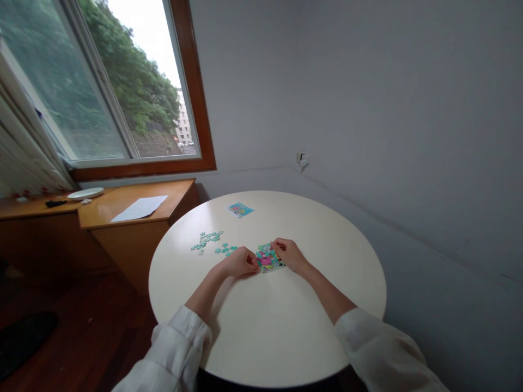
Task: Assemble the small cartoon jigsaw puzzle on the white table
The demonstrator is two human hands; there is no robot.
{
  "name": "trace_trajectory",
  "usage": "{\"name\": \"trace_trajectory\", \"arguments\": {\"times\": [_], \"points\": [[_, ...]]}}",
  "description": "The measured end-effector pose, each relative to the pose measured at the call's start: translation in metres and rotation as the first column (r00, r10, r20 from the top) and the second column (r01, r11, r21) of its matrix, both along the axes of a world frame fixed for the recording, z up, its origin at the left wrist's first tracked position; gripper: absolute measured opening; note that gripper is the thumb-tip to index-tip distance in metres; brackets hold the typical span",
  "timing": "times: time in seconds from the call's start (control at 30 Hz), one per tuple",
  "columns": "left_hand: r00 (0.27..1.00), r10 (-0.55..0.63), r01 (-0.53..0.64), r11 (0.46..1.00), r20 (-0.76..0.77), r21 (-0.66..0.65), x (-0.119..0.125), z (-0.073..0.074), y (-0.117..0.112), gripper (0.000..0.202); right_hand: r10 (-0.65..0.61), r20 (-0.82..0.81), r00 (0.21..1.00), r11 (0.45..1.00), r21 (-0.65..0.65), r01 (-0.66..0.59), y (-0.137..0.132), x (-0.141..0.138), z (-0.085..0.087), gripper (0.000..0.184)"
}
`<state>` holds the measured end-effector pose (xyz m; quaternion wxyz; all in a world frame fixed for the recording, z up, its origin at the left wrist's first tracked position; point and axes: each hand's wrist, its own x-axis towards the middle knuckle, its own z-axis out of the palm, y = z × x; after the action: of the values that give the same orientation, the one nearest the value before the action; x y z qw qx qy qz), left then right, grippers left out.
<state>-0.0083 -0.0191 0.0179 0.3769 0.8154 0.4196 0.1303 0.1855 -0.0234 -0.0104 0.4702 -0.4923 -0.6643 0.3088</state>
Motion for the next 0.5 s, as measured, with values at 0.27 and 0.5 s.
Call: {"name": "trace_trajectory", "arguments": {"times": [0.27, 0.5], "points": [[1.000, -0.002, 0.002, 1.000, -0.006, 0.013, 0.0013, -0.0013, 0.0007, 0.015, 0.015, 0.008, 1.000, 1.000, 0.002, -0.015, 0.0002, 0.0004, -0.0017, 0.030], [1.000, 0.008, -0.008, 1.000, -0.012, 0.018, 0.0013, -0.0024, -0.0001, 0.015, 0.016, 0.008, 1.000, 1.000, -0.007, -0.016, 0.0009, 0.0003, -0.0036, 0.028]]}}
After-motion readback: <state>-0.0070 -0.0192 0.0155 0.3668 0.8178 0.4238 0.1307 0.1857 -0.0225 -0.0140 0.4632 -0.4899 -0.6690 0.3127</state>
